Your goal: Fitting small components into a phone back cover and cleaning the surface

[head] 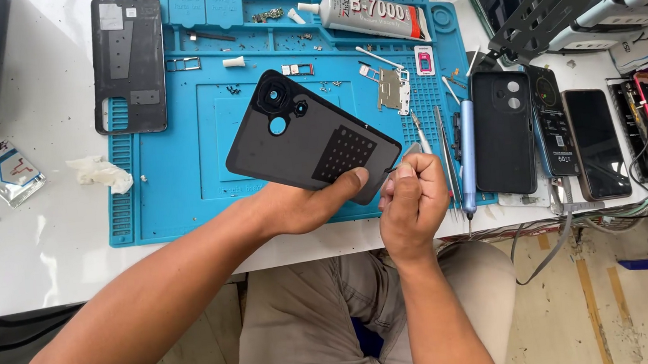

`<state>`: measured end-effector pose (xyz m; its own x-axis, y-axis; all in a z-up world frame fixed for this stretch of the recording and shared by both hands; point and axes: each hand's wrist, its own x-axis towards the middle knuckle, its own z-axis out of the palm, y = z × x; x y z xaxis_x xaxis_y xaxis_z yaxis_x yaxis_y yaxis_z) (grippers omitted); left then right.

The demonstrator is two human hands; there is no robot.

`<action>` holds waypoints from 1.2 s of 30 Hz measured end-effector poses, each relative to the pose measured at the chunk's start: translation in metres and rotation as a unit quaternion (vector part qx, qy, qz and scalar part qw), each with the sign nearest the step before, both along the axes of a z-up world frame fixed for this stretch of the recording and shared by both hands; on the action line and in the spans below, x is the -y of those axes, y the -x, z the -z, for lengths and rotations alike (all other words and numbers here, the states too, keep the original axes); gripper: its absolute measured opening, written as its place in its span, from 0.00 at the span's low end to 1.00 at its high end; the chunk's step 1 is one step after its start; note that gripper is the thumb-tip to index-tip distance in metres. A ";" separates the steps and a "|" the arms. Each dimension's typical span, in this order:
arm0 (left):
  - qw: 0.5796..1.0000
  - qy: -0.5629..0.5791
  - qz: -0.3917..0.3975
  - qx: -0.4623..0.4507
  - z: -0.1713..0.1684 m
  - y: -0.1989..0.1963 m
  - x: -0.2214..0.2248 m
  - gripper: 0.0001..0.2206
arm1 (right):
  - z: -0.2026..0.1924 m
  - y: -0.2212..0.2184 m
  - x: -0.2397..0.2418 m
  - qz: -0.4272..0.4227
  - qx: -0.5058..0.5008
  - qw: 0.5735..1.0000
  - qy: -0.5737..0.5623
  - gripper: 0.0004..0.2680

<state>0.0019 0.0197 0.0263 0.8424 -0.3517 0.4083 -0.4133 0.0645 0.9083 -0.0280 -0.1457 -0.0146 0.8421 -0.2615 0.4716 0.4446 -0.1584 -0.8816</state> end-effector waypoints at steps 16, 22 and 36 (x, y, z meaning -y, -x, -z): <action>0.999 -0.022 0.019 -0.021 -0.002 0.004 -0.006 0.15 | -0.002 -0.002 -0.003 0.026 0.022 0.999 0.003 0.07; 0.999 -0.039 0.020 -0.031 0.001 0.004 -0.005 0.14 | 0.000 -0.001 -0.002 0.031 0.024 0.999 -0.005 0.06; 0.998 -0.028 0.042 -0.037 0.002 0.004 -0.007 0.13 | 0.002 -0.001 0.000 0.057 0.015 0.998 -0.016 0.05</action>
